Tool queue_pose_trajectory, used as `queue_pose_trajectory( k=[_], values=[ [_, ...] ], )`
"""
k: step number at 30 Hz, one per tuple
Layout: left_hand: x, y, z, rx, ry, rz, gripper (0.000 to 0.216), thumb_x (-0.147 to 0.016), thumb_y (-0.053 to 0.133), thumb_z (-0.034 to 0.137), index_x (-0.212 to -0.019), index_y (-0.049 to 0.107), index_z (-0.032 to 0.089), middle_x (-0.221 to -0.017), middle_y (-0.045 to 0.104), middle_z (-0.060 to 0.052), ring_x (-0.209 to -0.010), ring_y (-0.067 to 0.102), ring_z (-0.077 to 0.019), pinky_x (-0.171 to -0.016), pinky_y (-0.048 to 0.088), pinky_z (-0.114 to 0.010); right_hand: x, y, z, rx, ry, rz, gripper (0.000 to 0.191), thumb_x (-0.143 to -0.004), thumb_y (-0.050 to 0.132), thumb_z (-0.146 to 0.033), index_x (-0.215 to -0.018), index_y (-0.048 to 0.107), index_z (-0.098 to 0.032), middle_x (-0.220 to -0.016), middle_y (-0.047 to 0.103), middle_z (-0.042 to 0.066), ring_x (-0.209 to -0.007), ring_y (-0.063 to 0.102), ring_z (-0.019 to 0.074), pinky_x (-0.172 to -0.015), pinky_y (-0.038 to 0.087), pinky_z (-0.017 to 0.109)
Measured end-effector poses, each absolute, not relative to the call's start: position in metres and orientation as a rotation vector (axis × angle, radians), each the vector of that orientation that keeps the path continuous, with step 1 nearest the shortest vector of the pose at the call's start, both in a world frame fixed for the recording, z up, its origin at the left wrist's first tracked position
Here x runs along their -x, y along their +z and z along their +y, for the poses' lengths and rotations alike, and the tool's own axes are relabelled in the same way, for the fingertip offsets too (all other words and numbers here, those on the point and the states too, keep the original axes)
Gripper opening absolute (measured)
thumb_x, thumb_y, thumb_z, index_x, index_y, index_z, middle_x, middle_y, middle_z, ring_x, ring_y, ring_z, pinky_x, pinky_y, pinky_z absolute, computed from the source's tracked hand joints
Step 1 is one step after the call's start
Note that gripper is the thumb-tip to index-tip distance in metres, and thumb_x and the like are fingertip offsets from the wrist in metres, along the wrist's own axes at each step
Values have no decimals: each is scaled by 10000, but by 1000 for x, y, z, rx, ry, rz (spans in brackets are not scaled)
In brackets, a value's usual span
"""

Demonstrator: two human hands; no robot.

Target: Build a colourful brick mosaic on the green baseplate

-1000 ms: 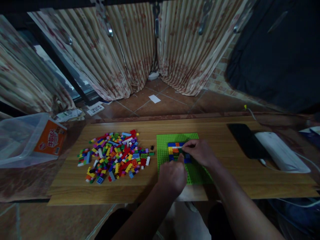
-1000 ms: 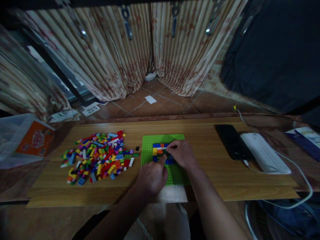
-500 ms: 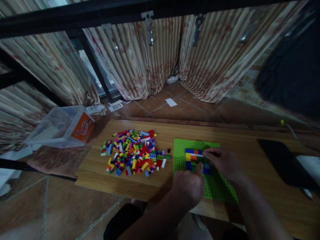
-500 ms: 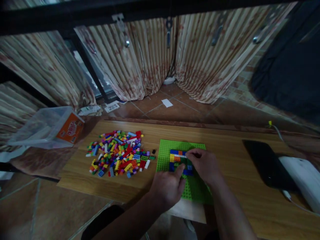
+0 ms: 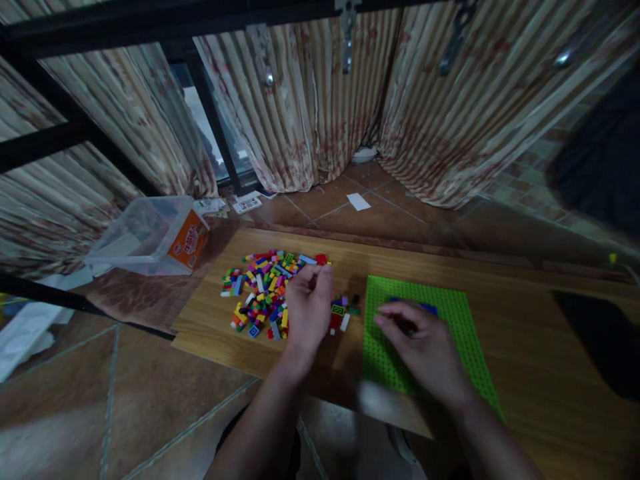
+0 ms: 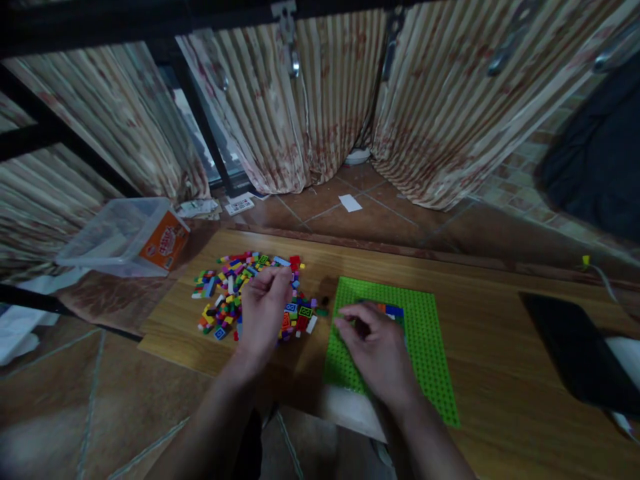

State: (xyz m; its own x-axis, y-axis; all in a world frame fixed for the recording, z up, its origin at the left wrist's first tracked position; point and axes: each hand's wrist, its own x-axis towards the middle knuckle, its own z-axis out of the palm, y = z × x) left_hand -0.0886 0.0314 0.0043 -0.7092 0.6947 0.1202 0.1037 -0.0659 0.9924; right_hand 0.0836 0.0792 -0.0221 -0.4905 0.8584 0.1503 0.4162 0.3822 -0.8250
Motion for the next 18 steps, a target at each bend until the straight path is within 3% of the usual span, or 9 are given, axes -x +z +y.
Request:
queue_pose_trajectory(
  k=[11,18],
  values=[
    [100,7,27,-675,1856,1657,221,-803,612,307,-641,565,163,-513,462,63,-479,393,-64,-490,320,-190,-43,-37,62,1089,642,-2571,208,-824,646,-282,-1021,642,-218,-975,630,51,-885,618,216,-739,472,321],
    [99,3,29,-693,1801,1623,199,-783,644,328,-679,597,165,-524,481,61,-491,419,-68,-494,339,-187,-39,-37,60,1092,636,-2565,79,-882,575,-248,-867,643,-211,-910,619,47,-869,598,197,-740,445,298]
  ],
)
